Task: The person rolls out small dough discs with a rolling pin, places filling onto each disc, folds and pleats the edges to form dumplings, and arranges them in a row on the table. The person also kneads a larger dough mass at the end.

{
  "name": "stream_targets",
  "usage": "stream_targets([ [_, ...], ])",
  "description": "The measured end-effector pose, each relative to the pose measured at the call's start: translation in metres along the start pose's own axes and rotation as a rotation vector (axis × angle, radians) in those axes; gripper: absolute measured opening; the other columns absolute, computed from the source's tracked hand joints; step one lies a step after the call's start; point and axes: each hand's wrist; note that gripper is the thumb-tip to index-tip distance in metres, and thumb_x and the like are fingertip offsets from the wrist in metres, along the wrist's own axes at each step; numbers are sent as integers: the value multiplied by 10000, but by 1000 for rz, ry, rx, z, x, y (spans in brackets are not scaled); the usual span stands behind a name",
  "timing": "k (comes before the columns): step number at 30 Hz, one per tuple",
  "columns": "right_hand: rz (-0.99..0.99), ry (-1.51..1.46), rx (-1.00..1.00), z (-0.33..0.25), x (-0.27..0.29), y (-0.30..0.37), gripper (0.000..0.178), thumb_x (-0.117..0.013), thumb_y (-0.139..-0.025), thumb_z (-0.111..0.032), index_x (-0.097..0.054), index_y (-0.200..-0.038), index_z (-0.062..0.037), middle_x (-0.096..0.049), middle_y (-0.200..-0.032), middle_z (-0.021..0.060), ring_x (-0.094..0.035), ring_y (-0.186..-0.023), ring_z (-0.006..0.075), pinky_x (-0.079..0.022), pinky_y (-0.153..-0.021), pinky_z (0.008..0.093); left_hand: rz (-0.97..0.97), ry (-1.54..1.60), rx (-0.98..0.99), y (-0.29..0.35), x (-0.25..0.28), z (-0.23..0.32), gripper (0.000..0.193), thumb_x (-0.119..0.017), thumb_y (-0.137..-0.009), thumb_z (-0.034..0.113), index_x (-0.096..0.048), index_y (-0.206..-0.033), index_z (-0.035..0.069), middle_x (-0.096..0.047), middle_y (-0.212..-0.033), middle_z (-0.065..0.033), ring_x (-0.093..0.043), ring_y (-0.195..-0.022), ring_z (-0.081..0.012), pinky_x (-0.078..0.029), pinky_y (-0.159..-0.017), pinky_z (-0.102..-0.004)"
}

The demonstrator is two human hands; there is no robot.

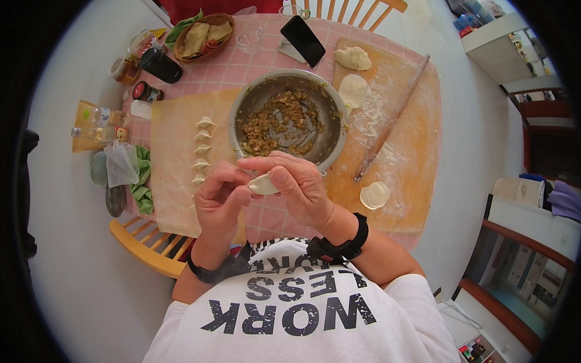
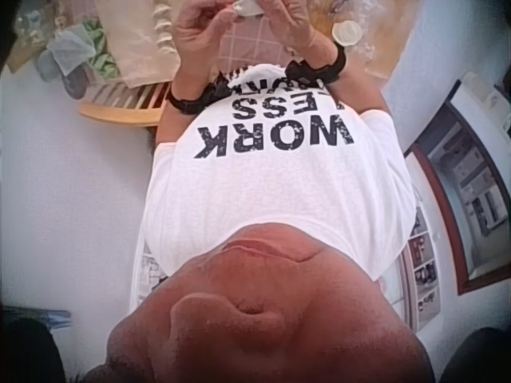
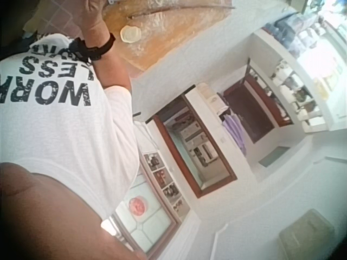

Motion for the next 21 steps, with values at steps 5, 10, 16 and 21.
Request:
stream_targets([
  [5,-15,25,3,1,-1,0,419,-466,-1071,-303,-696,-1196,25,-668,-872,91,-606,-768,156,-474,-710,283,22,-127,5,2,3,-1,165,-769,-875,2,-687,-1018,10,-629,-947,-30,-555,-773,-83,-462,-701,-219],
  [10,14,-117,-189,-3,-7,3,491,-419,-1089,-364,-702,-1121,36,-648,-905,49,-557,-787,108,-444,-723,248,16,-424,-207,-6,6,0,339,-796,-887,221,-660,-1140,41,-620,-1087,-52,-567,-917,-87,-447,-710,-194],
  [16,-20,-315,-249,-1,-18,4,404,-441,-1094,-320,-680,-1073,5,-656,-998,25,-586,-833,87,-496,-700,239,-62,-97,36,-17,-11,-7,601,-630,-972,479,-524,-1362,34,-588,-1304,-125,-587,-1140,-178,-450,-952,-289],
  [21,57,-256,-228,6,-25,5,382,-451,-1091,-275,-667,-1027,32,-641,-897,19,-570,-805,95,-501,-731,252,-195,-74,302,-17,-6,2,550,-482,-1047,465,-529,-1342,4,-608,-1295,-155,-590,-1191,-210,-467,-1030,-345],
])
Point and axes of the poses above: each hand's wrist, its own y-axis away from the middle knuckle, its own x-axis out of the back of the hand, z = x × y
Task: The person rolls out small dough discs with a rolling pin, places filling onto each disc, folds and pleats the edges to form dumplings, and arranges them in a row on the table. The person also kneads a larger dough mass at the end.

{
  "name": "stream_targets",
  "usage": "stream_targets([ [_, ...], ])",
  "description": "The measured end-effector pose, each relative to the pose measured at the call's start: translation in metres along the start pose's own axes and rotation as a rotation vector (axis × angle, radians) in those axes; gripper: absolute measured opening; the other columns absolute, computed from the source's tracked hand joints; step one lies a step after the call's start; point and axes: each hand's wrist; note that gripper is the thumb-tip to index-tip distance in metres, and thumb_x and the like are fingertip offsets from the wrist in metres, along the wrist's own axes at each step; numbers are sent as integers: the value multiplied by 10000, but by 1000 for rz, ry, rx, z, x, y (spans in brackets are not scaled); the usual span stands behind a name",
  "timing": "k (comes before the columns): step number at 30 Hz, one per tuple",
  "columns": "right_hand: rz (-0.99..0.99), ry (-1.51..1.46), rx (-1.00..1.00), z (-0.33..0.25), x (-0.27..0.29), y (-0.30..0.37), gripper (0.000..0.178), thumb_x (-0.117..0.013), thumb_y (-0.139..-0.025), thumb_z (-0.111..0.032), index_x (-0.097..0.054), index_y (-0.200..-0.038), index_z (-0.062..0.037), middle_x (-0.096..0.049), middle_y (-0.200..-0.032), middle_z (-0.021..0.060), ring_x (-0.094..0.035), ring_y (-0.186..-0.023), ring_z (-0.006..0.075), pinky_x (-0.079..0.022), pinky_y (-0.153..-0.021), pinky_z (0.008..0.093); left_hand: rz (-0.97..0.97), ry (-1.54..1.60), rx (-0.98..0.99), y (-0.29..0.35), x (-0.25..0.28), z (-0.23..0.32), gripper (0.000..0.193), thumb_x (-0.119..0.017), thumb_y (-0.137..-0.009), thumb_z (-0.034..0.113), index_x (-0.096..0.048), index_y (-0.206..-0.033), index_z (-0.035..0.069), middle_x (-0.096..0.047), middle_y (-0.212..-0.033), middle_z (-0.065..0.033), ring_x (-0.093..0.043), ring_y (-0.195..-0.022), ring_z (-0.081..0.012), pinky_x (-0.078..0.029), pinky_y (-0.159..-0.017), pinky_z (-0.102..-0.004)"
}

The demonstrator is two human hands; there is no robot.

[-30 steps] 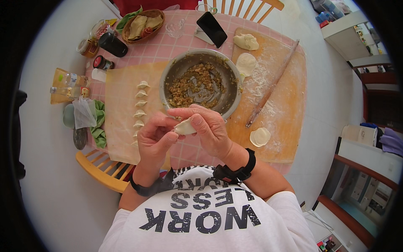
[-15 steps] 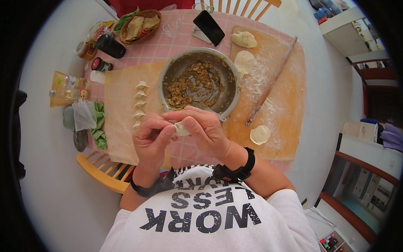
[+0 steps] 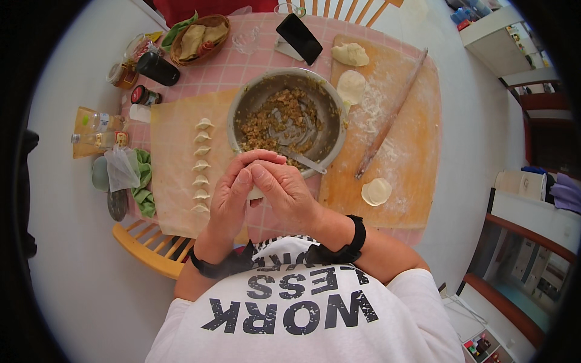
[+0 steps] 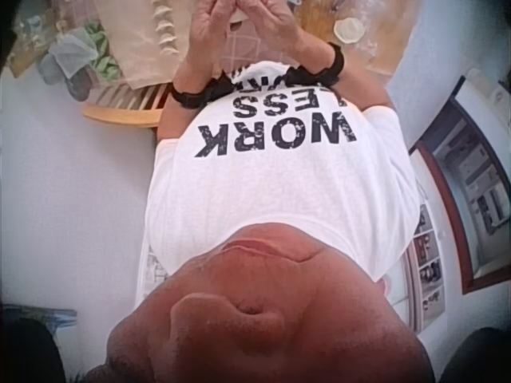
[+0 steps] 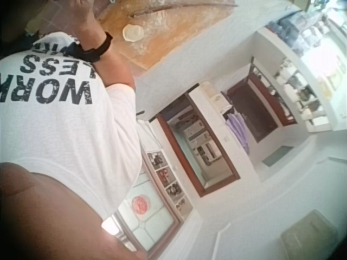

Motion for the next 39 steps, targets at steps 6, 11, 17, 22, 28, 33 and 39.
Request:
stream_targets([
  [6,65,176,32,-1,-3,5,366,-450,-1084,-259,-665,-1002,25,-622,-819,53,-548,-774,108,-475,-696,277,-25,-137,-133,-3,-1,0,463,-383,-1076,389,-552,-1237,-11,-621,-1198,-141,-600,-1117,-205,-468,-983,-333],
  [11,-6,293,84,-4,-3,8,367,-452,-1073,-247,-648,-915,20,-596,-729,96,-553,-678,192,-467,-648,322,24,-325,-359,-2,-5,-6,356,-328,-1045,276,-534,-1120,-5,-577,-1090,-158,-579,-1018,-230,-460,-940,-356],
  [17,-8,419,196,-5,-5,4,332,-470,-1047,-205,-629,-851,12,-567,-685,154,-555,-614,292,-467,-614,356,60,-374,-479,-2,-4,-14,325,-314,-1039,253,-516,-1105,7,-540,-1109,-174,-550,-1027,-244,-456,-934,-374],
  [22,-66,494,241,-9,-6,-8,336,-467,-1046,-239,-684,-895,-33,-644,-905,143,-592,-840,288,-475,-792,382,23,-115,-382,-1,10,-13,481,-386,-1045,379,-412,-1364,19,-504,-1309,-161,-509,-1227,-276,-421,-1050,-406],
  [28,-103,898,569,0,-10,-24,393,-436,-1040,-353,-746,-1164,-145,-547,-1389,126,-484,-1273,320,-352,-1082,455,-62,251,-56,31,25,-10,872,-723,-939,266,-171,-1581,60,-387,-1512,-124,-421,-1400,-226,-382,-1139,-388],
  [33,-196,790,487,16,-12,-21,683,-389,-1013,-547,-462,-1484,-58,-431,-1506,181,-426,-1352,385,-292,-1151,496,83,191,-23,55,39,-29,489,-669,-938,11,-472,-1385,16,-568,-1321,-84,-595,-1172,-152,-487,-998,-280],
  [39,-86,944,371,16,10,-1,472,-557,-983,-308,-564,-1386,-61,-495,-1458,172,-470,-1327,365,-368,-1116,452,369,-252,-123,83,110,-68,344,-634,-915,-95,-598,-1222,57,-616,-1224,-52,-630,-1080,-138,-507,-950,-270],
])
Point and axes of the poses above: each hand's wrist, its own y-axis away from the middle knuckle, its own x-axis out of the back of the hand, z = x × y
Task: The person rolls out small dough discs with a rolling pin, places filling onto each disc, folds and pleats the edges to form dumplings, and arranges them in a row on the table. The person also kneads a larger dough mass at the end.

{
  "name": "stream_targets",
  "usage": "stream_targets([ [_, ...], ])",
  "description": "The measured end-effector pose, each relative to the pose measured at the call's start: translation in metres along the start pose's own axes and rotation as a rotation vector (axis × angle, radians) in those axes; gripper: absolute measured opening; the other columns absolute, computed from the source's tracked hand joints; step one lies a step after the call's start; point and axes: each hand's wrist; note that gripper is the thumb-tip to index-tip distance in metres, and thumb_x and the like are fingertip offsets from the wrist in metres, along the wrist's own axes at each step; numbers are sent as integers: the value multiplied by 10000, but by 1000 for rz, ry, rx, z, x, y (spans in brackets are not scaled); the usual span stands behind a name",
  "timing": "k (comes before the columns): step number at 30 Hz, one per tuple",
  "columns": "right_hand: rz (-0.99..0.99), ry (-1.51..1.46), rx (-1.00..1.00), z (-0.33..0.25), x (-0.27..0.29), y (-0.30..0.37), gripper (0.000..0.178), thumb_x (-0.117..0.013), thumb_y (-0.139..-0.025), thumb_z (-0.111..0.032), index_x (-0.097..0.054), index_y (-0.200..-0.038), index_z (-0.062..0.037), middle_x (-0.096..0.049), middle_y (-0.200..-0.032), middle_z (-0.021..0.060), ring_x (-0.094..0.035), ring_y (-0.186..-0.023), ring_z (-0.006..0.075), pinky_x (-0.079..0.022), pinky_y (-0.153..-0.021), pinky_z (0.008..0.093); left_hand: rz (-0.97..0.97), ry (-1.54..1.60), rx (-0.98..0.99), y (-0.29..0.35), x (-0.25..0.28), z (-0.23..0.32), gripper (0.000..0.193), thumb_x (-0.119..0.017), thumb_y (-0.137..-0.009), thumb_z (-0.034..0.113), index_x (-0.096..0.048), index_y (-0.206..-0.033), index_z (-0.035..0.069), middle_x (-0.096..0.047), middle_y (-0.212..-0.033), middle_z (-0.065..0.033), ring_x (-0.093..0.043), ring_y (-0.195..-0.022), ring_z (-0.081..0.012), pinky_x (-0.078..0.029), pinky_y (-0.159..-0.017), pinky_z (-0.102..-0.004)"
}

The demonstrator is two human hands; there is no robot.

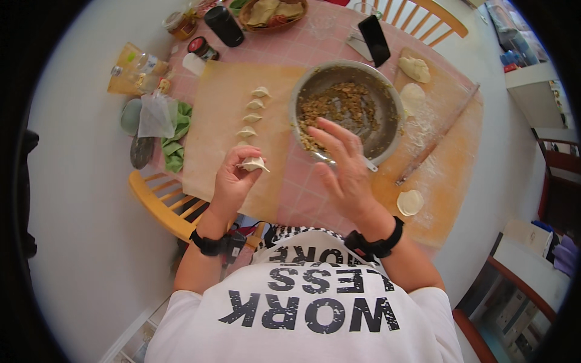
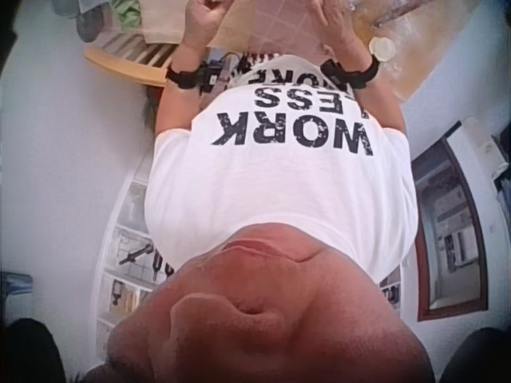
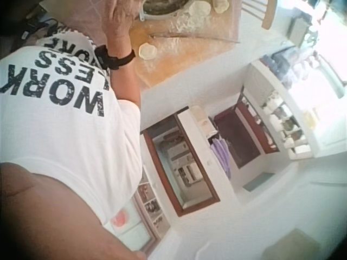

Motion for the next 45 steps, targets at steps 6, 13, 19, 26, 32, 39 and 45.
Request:
stream_targets([
  [6,48,102,-157,5,15,31,438,-649,-877,-24,-606,-1311,-66,-532,-1418,160,-487,-1325,342,-392,-1112,431,287,-317,191,0,109,-50,297,-714,-867,-31,-668,-1148,54,-689,-1079,-22,-643,-957,-109,-520,-858,-244],
  [13,84,134,-231,3,16,58,371,-642,-869,24,-648,-1232,-55,-566,-1369,146,-556,-1240,319,-448,-1059,404,202,-546,245,-25,127,-94,269,-720,-827,75,-715,-1096,77,-729,-1053,-53,-704,-949,-163,-549,-812,-296],
  [19,151,174,-254,13,27,82,283,-623,-888,36,-691,-1145,-60,-591,-1333,138,-607,-1153,292,-486,-1005,381,195,-787,229,-28,126,-109,257,-721,-806,157,-720,-1055,96,-723,-1072,-74,-706,-969,-267,-550,-828,-372],
  [26,285,164,-442,44,57,133,242,-588,-937,18,-697,-1139,-58,-633,-1258,108,-616,-1125,229,-529,-875,308,218,-804,173,-26,124,-102,317,-731,-815,133,-694,-1125,81,-729,-1059,-77,-709,-986,-226,-557,-854,-339],
  [32,389,199,-594,85,83,187,221,-581,-949,12,-706,-1112,-67,-651,-1179,79,-635,-1021,172,-522,-799,277,211,-976,144,-24,129,-103,263,-721,-832,120,-707,-1091,79,-733,-1046,-94,-705,-977,-252,-554,-855,-364],
  [39,526,396,-829,129,89,238,205,-613,-884,-51,-701,-1066,-85,-672,-1020,101,-668,-873,221,-542,-743,335,202,-988,43,-26,138,-107,272,-728,-843,103,-686,-1107,53,-714,-1044,-103,-680,-974,-253,-525,-871,-360],
  [45,517,575,-928,148,84,238,212,-669,-881,-178,-692,-1078,-103,-672,-973,95,-671,-875,252,-542,-777,388,354,-739,-54,-25,115,-73,272,-688,-937,111,-648,-1196,37,-688,-1089,-75,-649,-990,-185,-507,-907,-326],
])
Point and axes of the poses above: each hand's wrist, its own y-axis away from the middle knuckle, its own x-axis out of the back of the hand, z = x × y
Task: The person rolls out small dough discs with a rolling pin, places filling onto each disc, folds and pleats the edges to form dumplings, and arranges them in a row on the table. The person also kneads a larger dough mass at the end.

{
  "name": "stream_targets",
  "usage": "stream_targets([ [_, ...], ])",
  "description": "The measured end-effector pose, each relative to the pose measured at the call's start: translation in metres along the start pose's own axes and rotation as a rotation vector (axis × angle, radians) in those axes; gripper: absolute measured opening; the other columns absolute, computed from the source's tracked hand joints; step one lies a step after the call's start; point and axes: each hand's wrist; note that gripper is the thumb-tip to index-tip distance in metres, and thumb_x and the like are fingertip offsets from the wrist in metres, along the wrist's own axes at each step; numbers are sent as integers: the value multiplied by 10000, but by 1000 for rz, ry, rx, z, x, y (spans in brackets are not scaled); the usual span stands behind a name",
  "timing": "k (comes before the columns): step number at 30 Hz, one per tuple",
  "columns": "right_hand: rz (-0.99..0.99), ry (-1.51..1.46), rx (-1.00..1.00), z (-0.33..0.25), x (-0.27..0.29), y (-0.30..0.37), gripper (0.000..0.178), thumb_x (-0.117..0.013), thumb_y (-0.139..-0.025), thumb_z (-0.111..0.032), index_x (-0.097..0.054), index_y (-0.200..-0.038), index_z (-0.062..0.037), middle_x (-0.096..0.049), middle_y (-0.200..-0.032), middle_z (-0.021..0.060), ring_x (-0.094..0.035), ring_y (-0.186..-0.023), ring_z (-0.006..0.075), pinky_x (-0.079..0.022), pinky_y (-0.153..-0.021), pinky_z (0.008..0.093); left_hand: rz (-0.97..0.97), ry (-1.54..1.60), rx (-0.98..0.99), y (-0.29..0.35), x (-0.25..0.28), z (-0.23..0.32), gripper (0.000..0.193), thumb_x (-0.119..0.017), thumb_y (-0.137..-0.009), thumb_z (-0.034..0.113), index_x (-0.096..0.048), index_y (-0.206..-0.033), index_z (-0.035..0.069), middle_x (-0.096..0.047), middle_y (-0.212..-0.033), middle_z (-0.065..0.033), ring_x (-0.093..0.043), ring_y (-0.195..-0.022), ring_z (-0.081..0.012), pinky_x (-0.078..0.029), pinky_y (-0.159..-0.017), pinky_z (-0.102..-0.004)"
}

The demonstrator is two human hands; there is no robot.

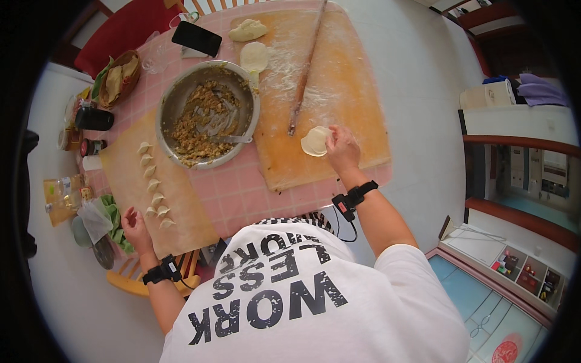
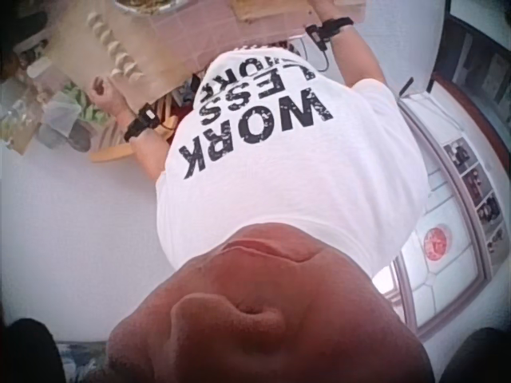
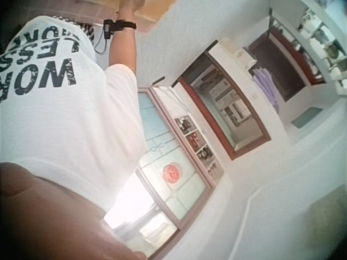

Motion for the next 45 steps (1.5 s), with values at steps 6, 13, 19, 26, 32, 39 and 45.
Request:
stream_targets([
  [6,-49,186,-50,5,-8,-14,189,-688,-870,-230,-660,-986,-84,-664,-932,99,-663,-866,276,-531,-782,409,-64,385,-43,8,-22,79,255,-656,-968,59,-630,-1221,40,-671,-1088,-35,-616,-955,-109,-494,-855,-259],
  [13,-99,-415,-190,5,2,-16,115,-702,-896,-131,-633,-959,-65,-644,-903,50,-652,-800,150,-534,-701,309,-386,639,-75,35,-60,166,240,-640,-971,28,-630,-1211,30,-666,-1079,-21,-599,-918,-74,-483,-817,-233],
  [19,-184,-1136,-148,-85,29,-4,158,-645,-936,-8,-601,-1080,-57,-638,-935,-2,-626,-834,80,-523,-712,222,-873,918,178,67,-115,222,269,-626,-1004,133,-614,-1253,30,-673,-1180,-59,-636,-1040,-140,-502,-937,-293],
  [26,-600,-1120,78,-201,21,33,131,-657,-943,-59,-610,-1065,-49,-647,-966,14,-635,-853,103,-536,-748,258,-770,1387,640,85,-137,236,351,-623,-1016,262,-594,-1294,50,-676,-1212,-66,-648,-1130,-191,-518,-990,-339],
  [32,-268,16,696,-207,-17,-20,170,-760,-833,-194,-712,-930,-62,-649,-940,74,-619,-954,245,-500,-836,362,-517,1282,561,62,-116,203,316,-655,-996,218,-604,-1265,61,-684,-1160,-82,-687,-1022,-201,-586,-891,-364],
  [39,-596,300,635,-212,-65,-51,242,-731,-840,-339,-730,-785,-104,-667,-915,68,-615,-1003,282,-501,-859,404,-320,1388,556,55,-93,192,295,-677,-979,199,-600,-1235,74,-683,-1114,-79,-691,-1019,-209,-591,-862,-347],
  [45,-657,231,616,-220,-76,-58,186,-636,-926,-283,-635,-932,-97,-698,-881,135,-655,-914,358,-515,-784,473,-254,1353,611,42,-88,189,298,-680,-972,197,-603,-1235,81,-689,-1123,-72,-696,-1025,-211,-579,-836,-324],
])
Point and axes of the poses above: each hand's wrist, its own y-axis away from the middle knuckle, its own x-axis out of the back of the hand, z = x × y
